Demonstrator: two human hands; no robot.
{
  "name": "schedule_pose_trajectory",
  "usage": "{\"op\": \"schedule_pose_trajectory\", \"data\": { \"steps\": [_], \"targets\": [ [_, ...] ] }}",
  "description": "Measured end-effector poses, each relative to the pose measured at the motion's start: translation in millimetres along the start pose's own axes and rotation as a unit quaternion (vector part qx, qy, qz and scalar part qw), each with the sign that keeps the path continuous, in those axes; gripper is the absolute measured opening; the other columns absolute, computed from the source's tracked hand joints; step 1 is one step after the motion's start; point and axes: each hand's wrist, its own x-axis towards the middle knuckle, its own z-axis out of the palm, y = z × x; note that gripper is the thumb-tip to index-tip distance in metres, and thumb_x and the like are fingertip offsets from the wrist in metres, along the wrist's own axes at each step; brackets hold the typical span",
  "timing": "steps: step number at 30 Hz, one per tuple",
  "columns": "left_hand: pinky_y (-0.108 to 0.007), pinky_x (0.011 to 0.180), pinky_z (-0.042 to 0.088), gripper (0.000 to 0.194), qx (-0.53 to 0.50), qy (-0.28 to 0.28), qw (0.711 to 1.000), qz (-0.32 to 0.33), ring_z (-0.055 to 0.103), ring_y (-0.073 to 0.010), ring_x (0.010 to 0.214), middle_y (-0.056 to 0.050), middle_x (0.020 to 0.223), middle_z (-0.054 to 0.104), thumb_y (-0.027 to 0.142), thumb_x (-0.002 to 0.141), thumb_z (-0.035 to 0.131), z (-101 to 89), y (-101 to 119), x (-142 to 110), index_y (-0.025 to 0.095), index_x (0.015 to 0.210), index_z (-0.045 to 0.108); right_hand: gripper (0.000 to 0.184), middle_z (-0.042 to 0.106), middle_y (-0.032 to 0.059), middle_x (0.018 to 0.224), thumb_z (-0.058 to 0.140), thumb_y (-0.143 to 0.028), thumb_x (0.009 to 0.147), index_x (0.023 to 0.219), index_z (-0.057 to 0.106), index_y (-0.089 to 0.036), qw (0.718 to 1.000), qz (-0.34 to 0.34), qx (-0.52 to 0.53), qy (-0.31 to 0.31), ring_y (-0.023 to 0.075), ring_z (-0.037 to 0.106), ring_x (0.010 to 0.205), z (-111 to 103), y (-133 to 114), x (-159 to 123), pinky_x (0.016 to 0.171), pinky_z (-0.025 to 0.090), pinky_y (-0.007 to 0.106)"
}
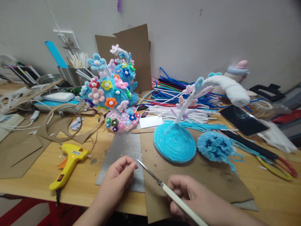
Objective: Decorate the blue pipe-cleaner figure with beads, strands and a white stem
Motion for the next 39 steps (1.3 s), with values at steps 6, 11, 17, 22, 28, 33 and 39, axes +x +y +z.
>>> {"op": "schedule_pose_trajectory", "data": {
  "steps": [6,11,17,22,28,33,39],
  "targets": [
    [-0.018,0.043,0.015,0.033,-0.002,0.010,1.000,0.006,0.020,-0.0061,0.046,0.010,0.051,0.030,0.049,0.081,0.064,3.5,0,-1,0.018,0.075,0.053,0.027,0.051,-0.0078,0.061,0.071,-0.028,0.062,0.072,0.048,-0.020,1.000,-0.017,0.011,-0.004,0.0019,0.039,0.041,1,2,3,0.037,0.023,0.017],
    [-0.018,0.041,0.013,0.032,0.002,0.031,1.000,-0.004,0.018,-0.0055,0.043,0.012,0.046,0.028,0.047,0.080,0.064,2.9,4,1,0.019,0.074,0.052,0.027,0.051,-0.0084,0.057,0.072,-0.028,0.063,0.069,0.047,-0.020,1.000,-0.029,0.009,0.001,0.0032,0.042,0.038,3,3,9,0.034,0.026,0.016],
    [-0.017,0.040,0.014,0.032,0.055,0.042,0.998,-0.007,0.019,-0.0050,0.041,0.012,0.045,0.028,0.045,0.080,0.063,-1.7,9,11,0.020,0.069,0.047,0.027,0.049,-0.0106,0.043,0.066,-0.040,0.076,0.073,0.046,-0.022,1.000,-0.017,-0.016,0.003,0.0044,0.040,0.029,5,2,17,0.027,0.026,0.014],
    [-0.016,0.040,0.014,0.032,0.074,0.047,0.996,-0.012,0.020,-0.0045,0.041,0.012,0.045,0.029,0.045,0.078,0.065,-0.8,11,13,0.019,0.069,0.049,0.030,0.050,-0.0103,0.042,0.065,-0.044,0.079,0.074,0.046,-0.021,1.000,-0.017,-0.020,-0.002,0.0040,0.038,0.027,5,3,20,0.026,0.026,0.014],
    [-0.018,0.046,0.031,0.030,-0.001,0.042,0.999,-0.012,0.042,-0.0082,0.047,0.004,0.053,0.050,0.044,0.072,0.072,0.0,21,13,0.017,0.071,0.058,0.034,0.048,-0.0105,0.046,0.065,-0.050,0.078,0.077,0.045,-0.023,0.999,-0.024,-0.019,0.044,0.0053,0.037,0.032,-2,8,18,0.031,0.025,0.018],
    [-0.019,0.051,0.029,0.031,-0.024,0.018,1.000,0.004,0.039,-0.0077,0.052,0.004,0.057,0.049,0.042,0.068,0.078,-3.5,36,22,0.014,0.072,0.064,0.024,0.048,-0.0058,0.065,0.067,-0.033,0.078,0.074,0.049,-0.020,0.980,-0.097,-0.152,0.082,0.0083,0.045,0.058,-16,10,-2,0.052,0.032,0.021],
    [-0.020,0.048,0.023,0.029,0.046,-0.043,0.998,0.004,0.036,-0.0064,0.047,0.005,0.056,0.050,0.042,0.072,0.073,13.8,45,35,0.015,0.071,0.062,0.018,0.066,0.0012,0.080,0.072,-0.036,0.073,0.078,0.061,-0.023,0.900,-0.072,-0.404,0.150,0.0191,0.055,0.074,-23,6,-27,0.060,0.031,0.028]
  ]
}}
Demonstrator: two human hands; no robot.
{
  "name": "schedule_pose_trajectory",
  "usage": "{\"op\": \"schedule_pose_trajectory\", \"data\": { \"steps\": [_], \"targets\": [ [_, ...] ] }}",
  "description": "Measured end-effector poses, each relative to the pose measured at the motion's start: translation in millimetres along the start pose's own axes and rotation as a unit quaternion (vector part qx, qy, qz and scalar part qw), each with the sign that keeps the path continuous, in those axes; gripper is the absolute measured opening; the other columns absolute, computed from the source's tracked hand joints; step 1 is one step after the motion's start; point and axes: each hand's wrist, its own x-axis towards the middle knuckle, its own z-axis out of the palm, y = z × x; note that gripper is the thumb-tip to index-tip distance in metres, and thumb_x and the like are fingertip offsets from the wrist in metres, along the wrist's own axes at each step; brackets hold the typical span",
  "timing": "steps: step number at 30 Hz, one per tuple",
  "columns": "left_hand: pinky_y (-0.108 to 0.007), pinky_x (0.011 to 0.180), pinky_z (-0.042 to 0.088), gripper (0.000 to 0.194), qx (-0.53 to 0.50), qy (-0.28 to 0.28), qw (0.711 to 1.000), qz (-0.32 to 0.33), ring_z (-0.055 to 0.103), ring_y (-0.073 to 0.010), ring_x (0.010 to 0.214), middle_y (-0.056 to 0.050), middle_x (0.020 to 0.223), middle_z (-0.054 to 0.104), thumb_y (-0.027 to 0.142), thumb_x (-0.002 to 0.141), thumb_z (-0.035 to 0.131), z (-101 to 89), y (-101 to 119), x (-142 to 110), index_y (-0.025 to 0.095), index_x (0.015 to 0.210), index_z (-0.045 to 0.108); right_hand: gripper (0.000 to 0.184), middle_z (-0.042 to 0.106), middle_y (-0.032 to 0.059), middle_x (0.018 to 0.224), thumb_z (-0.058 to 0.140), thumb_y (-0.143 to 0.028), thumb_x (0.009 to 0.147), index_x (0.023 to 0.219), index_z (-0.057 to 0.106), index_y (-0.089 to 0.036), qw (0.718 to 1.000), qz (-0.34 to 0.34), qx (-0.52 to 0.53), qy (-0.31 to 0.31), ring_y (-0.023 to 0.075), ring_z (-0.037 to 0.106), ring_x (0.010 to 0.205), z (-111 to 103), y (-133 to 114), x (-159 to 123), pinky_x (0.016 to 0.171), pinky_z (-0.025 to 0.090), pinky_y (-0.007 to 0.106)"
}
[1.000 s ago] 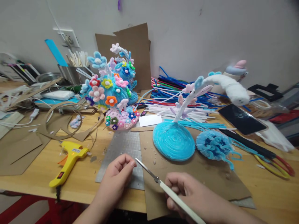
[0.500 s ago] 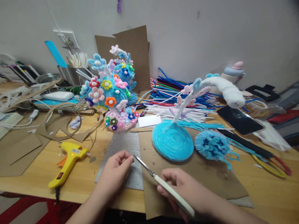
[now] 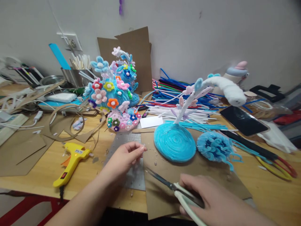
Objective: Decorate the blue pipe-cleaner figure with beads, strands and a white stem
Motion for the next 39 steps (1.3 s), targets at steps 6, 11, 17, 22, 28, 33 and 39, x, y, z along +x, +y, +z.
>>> {"op": "schedule_pose_trajectory", "data": {
  "steps": [6,11,17,22,28,33,39],
  "targets": [
    [-0.020,0.044,0.024,0.026,0.019,-0.043,0.999,-0.017,0.037,-0.0062,0.041,0.006,0.049,0.050,0.041,0.074,0.067,21.3,4,9,0.017,0.073,0.058,0.019,0.069,0.0015,0.077,0.070,-0.042,0.074,0.076,0.063,-0.025,0.999,0.005,-0.054,-0.008,0.0201,0.056,0.071,-2,-6,-4,0.056,0.026,0.029],
    [-0.019,0.042,0.022,0.027,0.012,-0.043,0.999,-0.028,0.035,-0.0056,0.038,0.007,0.046,0.049,0.042,0.074,0.067,24.6,3,14,0.018,0.073,0.056,0.014,0.069,0.0031,0.075,0.067,-0.039,0.077,0.076,0.065,-0.025,0.998,0.005,-0.070,0.004,0.0202,0.057,0.068,-2,0,-6,0.055,0.023,0.029],
    [-0.020,0.042,0.024,0.026,0.000,-0.046,0.999,-0.019,0.037,-0.0061,0.040,0.007,0.049,0.048,0.041,0.074,0.068,25.0,0,12,0.018,0.072,0.055,0.013,0.069,0.0042,0.076,0.064,-0.038,0.078,0.077,0.063,-0.025,0.995,0.008,-0.098,0.013,0.0223,0.059,0.070,-1,-1,-4,0.056,0.023,0.030],
    [-0.018,0.042,0.025,0.025,0.012,-0.046,0.999,-0.025,0.039,-0.0060,0.041,0.007,0.049,0.049,0.040,0.074,0.067,26.1,1,12,0.018,0.072,0.055,0.014,0.070,0.0057,0.081,0.061,-0.038,0.079,0.079,0.062,-0.024,0.992,0.005,-0.122,0.013,0.0250,0.060,0.074,1,-4,-2,0.057,0.024,0.030],
    [-0.019,0.040,0.024,0.025,0.010,-0.057,0.998,-0.029,0.037,-0.0057,0.038,0.007,0.046,0.050,0.040,0.074,0.066,26.1,0,12,0.018,0.072,0.054,0.013,0.070,0.0045,0.078,0.062,-0.036,0.079,0.078,0.060,-0.023,0.993,-0.004,-0.118,0.013,0.0231,0.061,0.072,1,-5,2,0.057,0.024,0.030],
    [-0.019,0.039,0.025,0.026,-0.019,-0.050,0.998,-0.034,0.042,-0.0061,0.041,0.005,0.053,0.052,0.038,0.072,0.069,25.3,-2,12,0.017,0.072,0.054,0.014,0.069,0.0027,0.076,0.063,-0.036,0.080,0.075,0.062,-0.023,0.996,-0.013,-0.091,0.010,0.0203,0.059,0.070,1,-4,4,0.057,0.026,0.029],
    [-0.019,0.041,0.022,0.028,-0.019,-0.027,0.999,-0.034,0.040,-0.0064,0.045,0.006,0.059,0.051,0.041,0.075,0.066,16.3,-4,8,0.017,0.085,0.055,0.017,0.063,-0.0019,0.073,0.064,-0.036,0.081,0.075,0.061,-0.020,0.994,-0.012,0.100,-0.040,0.0145,0.053,0.069,1,2,8,0.059,0.032,0.025]
  ]
}}
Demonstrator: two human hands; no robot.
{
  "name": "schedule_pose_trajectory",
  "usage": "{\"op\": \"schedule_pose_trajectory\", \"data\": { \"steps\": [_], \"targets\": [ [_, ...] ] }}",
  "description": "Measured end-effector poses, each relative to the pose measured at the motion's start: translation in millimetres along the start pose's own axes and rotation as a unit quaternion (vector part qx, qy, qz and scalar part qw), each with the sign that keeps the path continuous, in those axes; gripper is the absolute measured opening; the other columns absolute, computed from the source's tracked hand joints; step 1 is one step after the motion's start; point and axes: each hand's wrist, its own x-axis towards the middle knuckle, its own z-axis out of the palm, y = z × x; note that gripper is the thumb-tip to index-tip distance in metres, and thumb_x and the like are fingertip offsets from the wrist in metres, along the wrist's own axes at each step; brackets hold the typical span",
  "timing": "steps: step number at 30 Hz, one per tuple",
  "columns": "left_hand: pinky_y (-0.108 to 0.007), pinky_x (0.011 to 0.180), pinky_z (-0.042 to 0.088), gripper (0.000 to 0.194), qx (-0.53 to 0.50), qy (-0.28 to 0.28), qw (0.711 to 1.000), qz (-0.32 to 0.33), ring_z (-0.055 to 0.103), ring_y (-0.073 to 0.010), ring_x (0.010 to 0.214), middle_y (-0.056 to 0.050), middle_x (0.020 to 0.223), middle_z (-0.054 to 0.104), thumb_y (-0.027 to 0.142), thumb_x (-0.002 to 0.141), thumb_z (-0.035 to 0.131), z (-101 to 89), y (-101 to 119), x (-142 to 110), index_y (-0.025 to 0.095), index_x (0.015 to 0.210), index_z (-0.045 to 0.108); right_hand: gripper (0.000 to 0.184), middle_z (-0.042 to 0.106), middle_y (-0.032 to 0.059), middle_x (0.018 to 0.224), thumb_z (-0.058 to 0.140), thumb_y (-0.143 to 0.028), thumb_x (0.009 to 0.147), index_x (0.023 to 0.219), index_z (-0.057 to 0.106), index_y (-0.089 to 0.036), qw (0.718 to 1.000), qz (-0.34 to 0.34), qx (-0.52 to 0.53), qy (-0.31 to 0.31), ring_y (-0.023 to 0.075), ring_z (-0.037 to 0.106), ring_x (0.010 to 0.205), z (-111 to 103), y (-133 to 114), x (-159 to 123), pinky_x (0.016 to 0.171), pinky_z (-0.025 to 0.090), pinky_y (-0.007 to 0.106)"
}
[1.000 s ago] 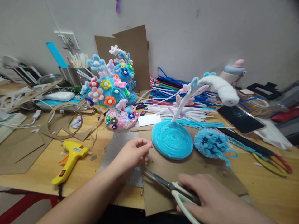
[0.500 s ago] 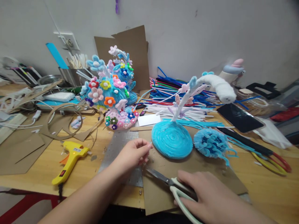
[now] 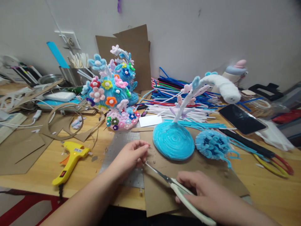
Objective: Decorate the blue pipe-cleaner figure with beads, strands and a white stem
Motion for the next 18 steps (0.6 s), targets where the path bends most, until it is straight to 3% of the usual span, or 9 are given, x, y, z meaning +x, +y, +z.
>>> {"op": "schedule_pose_trajectory", "data": {
  "steps": [3,7,10,18],
  "targets": [
    [-0.020,0.045,0.027,0.026,0.069,0.047,0.996,0.030,0.041,-0.0079,0.049,0.006,0.062,0.050,0.043,0.080,0.060,-3.1,-6,-12,0.019,0.085,0.053,0.022,0.053,-0.0039,0.069,0.064,-0.037,0.081,0.074,0.057,-0.018,0.995,0.014,0.095,-0.028,0.0124,0.046,0.066,0,3,2,0.058,0.032,0.024],
    [-0.026,0.059,0.038,0.022,0.212,0.046,0.973,0.082,0.049,-0.0130,0.062,0.001,0.067,0.054,0.038,0.084,0.055,-2.2,-18,-31,0.018,0.077,0.057,0.023,0.048,-0.0045,0.068,0.064,-0.036,0.080,0.075,0.054,-0.016,0.986,0.023,0.156,-0.045,0.0109,0.041,0.065,2,5,3,0.057,0.030,0.024],
    [-0.028,0.062,0.038,0.023,0.288,0.062,0.948,0.118,0.052,-0.0153,0.066,-0.001,0.068,0.058,0.035,0.087,0.051,-1.2,-27,-37,0.018,0.074,0.059,0.021,0.047,-0.0045,0.069,0.064,-0.034,0.080,0.075,0.052,-0.017,0.982,0.024,0.177,-0.056,0.0100,0.040,0.064,6,4,4,0.057,0.029,0.023],
    [-0.027,0.060,0.040,0.026,0.332,0.100,0.923,0.165,0.056,-0.0155,0.064,-0.001,0.066,0.062,0.033,0.089,0.050,-0.5,-39,-38,0.018,0.070,0.059,0.022,0.040,-0.0108,0.053,0.059,-0.034,0.083,0.075,0.042,-0.022,0.966,0.082,0.227,-0.090,0.0048,0.034,0.042,14,2,2,0.042,0.024,0.018]
  ]
}}
